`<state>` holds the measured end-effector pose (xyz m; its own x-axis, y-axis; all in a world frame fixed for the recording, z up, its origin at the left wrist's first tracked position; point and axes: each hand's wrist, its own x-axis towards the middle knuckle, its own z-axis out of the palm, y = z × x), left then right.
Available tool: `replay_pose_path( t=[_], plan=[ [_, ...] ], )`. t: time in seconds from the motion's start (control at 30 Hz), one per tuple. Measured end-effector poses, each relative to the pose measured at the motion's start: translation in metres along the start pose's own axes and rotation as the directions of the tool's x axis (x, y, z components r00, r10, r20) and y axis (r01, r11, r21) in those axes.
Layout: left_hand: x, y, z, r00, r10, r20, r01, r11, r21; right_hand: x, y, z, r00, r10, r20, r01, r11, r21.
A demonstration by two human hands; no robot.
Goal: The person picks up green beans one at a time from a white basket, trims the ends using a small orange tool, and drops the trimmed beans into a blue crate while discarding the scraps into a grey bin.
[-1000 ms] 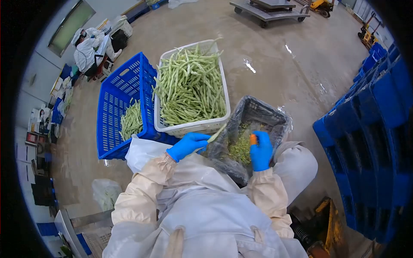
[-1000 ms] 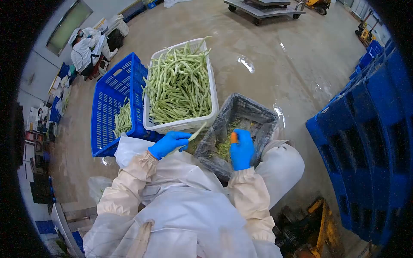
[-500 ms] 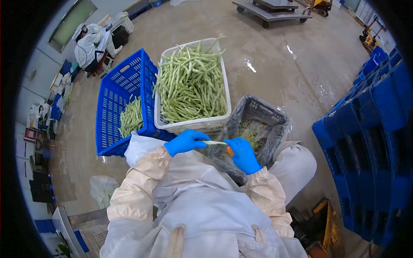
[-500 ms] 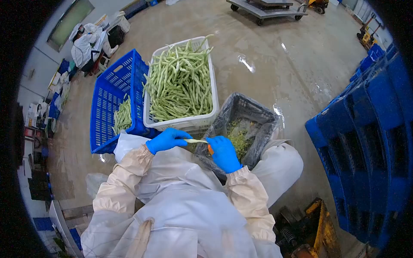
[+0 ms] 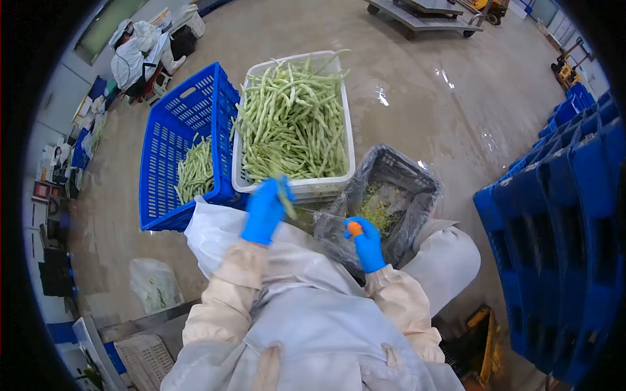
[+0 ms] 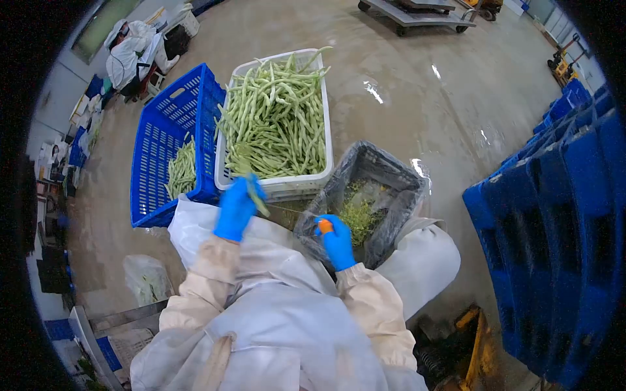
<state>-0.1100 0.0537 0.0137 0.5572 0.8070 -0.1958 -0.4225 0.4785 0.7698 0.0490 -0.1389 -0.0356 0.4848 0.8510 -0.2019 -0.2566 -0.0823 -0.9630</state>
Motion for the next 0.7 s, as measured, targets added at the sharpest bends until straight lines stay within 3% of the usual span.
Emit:
replay_pose_path(
  t=[0.03, 0.07, 0.1, 0.13, 0.2, 0.23, 0.27, 0.3, 0.33, 0.37, 0.4, 0.43, 0.47, 0.5, 0.53, 0.6, 0.67, 0.7],
  plan=[
    [0.003, 0.041, 0.007, 0.991, 0.094, -0.095, -0.104, 0.989, -0.102, 0.003, 0.002, -0.011, 0.994, -0.032, -0.102, 0.036, 0.999, 0.031],
    [0.017, 0.076, -0.028, 0.979, 0.202, -0.018, -0.203, 0.978, -0.039, 0.005, 0.004, -0.021, 0.977, -0.059, -0.205, 0.072, 0.996, 0.06],
    [0.013, 0.116, -0.029, 0.941, 0.316, -0.122, -0.313, 0.949, 0.049, 0.008, 0.009, -0.031, 0.951, -0.039, -0.308, 0.058, 0.997, 0.051],
    [0.014, 0.154, -0.045, 0.895, 0.432, -0.116, -0.383, 0.874, 0.299, 0.011, 0.013, -0.039, 0.913, -0.021, -0.408, 0.043, 0.998, 0.045],
    [0.025, 0.211, -0.088, 0.78, 0.583, -0.229, -0.309, 0.676, 0.67, 0.016, 0.015, -0.055, 0.889, 0.015, -0.458, -0.042, 0.998, -0.05],
    [0.038, 0.21, -0.091, 0.781, 0.581, -0.229, -0.304, 0.675, 0.673, 0.017, 0.016, -0.058, 0.858, 0.04, -0.511, -0.131, 0.981, -0.144],
    [0.054, 0.207, -0.096, 0.725, 0.681, -0.099, -0.272, 0.416, 0.868, 0.018, 0.018, -0.057, 0.858, 0.045, -0.512, -0.135, 0.981, -0.141],
    [0.073, 0.202, -0.102, 0.678, 0.733, 0.062, -0.211, 0.113, 0.971, 0.019, 0.018, -0.057, 0.859, -0.179, -0.479, -0.024, 0.921, -0.388],
    [0.091, 0.197, -0.104, 0.643, 0.729, 0.236, -0.13, -0.2, 0.971, 0.021, 0.01, -0.055, 0.835, -0.386, -0.393, 0.078, 0.789, -0.609],
    [0.107, 0.192, -0.108, 0.623, 0.671, 0.402, -0.035, -0.489, 0.871, 0.021, 0.004, -0.047, 0.812, -0.434, -0.39, 0.042, 0.71, -0.702],
    [0.12, 0.155, -0.076, 0.884, 0.448, 0.134, -0.159, 0.018, 0.987, 0.024, -0.002, -0.04, 0.81, -0.434, -0.395, 0.035, 0.708, -0.705],
    [0.148, 0.105, -0.087, 0.862, 0.386, 0.328, -0.24, -0.258, 0.936, 0.028, -0.006, -0.034, 0.834, -0.433, -0.343, 0.018, 0.642, -0.766],
    [0.163, 0.051, -0.086, 0.899, 0.241, 0.367, -0.305, -0.258, 0.917, 0.032, -0.008, -0.03, 0.855, -0.428, -0.292, 0.003, 0.568, -0.823],
    [0.184, 0.011, -0.071, 0.957, -0.075, 0.28, -0.287, -0.109, 0.952, 0.034, -0.008, -0.026, 0.85, -0.433, -0.3, -0.009, 0.558, -0.83],
    [0.194, -0.021, -0.046, 0.94, -0.247, 0.235, -0.262, -0.081, 0.962, 0.034, -0.006, -0.021, 0.899, -0.361, -0.247, 0.007, 0.577, -0.817],
    [0.238, -0.098, -0.06, 0.884, -0.404, 0.234, -0.323, -0.169, 0.931, 0.035, -0.005, -0.015, 0.957, -0.226, -0.184, -0.004, 0.62, -0.785],
    [0.264, -0.16, -0.083, 0.958, -0.166, 0.232, -0.267, -0.233, 0.935, 0.033, -0.003, -0.014, 0.971, -0.171, -0.167, -0.016, 0.651, -0.759],
    [0.275, -0.173, -0.083, 0.955, -0.156, 0.252, -0.283, -0.222, 0.933, 0.033, -0.007, -0.014, 0.976, -0.167, -0.14, 0.003, 0.653, -0.757]
  ],
)
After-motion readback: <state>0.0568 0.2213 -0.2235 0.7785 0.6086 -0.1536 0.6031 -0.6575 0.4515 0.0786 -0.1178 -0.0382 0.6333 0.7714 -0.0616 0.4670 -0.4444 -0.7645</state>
